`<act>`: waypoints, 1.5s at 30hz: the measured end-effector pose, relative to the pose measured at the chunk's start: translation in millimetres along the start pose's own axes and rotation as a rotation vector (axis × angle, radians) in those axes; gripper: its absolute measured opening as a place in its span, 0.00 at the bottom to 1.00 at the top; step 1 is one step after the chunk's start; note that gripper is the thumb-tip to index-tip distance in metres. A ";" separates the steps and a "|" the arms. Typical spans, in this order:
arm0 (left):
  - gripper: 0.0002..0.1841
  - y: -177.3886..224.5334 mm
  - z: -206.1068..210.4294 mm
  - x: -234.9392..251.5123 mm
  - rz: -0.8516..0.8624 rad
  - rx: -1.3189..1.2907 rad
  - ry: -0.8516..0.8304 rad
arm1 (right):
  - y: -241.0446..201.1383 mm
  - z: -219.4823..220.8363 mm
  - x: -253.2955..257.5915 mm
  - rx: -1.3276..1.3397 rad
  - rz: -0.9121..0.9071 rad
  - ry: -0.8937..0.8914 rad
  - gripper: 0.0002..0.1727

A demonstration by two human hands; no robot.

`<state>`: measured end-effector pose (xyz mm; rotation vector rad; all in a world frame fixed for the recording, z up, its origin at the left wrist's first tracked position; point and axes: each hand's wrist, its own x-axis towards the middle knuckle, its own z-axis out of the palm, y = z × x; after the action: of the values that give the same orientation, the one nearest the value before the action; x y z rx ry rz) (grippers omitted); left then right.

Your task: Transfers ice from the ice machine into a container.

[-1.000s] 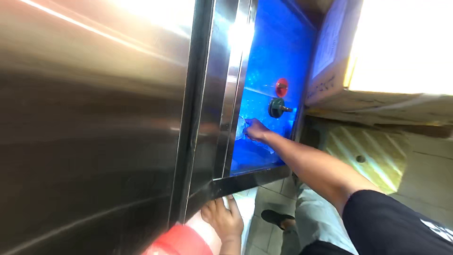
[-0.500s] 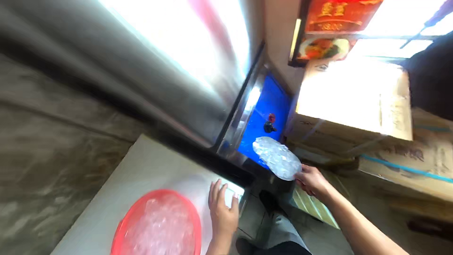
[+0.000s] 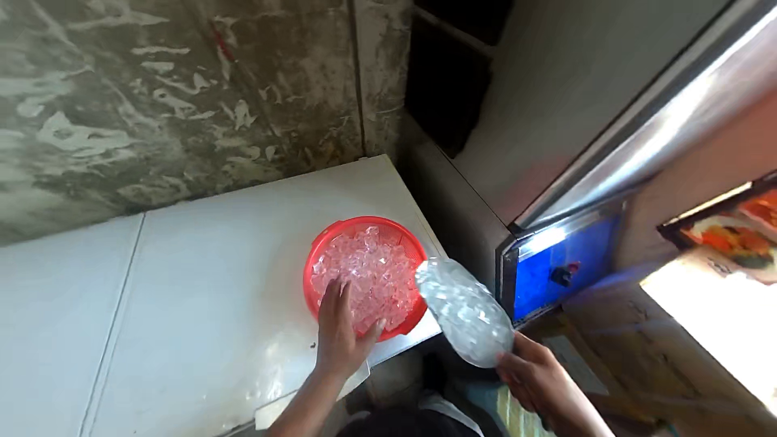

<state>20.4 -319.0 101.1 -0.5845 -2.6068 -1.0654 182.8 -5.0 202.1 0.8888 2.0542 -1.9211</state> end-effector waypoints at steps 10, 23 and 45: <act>0.58 -6.6 17.3 -10.6 -0.029 0.290 -0.024 | -90.9 83.3 5.8 -1.244 -0.162 0.297 0.40; 0.30 106.3 92.7 12.6 0.341 -0.129 -0.175 | 107.9 -114.1 -38.7 0.134 0.505 0.468 0.24; 0.35 136.7 298.4 69.0 0.134 0.649 -0.346 | 104.3 -187.3 377.0 0.315 0.793 0.238 0.11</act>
<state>-4.7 0.8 3.1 -0.8068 -2.9127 -0.0441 -15.1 281.8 -55.9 1.7415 1.1773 -1.7242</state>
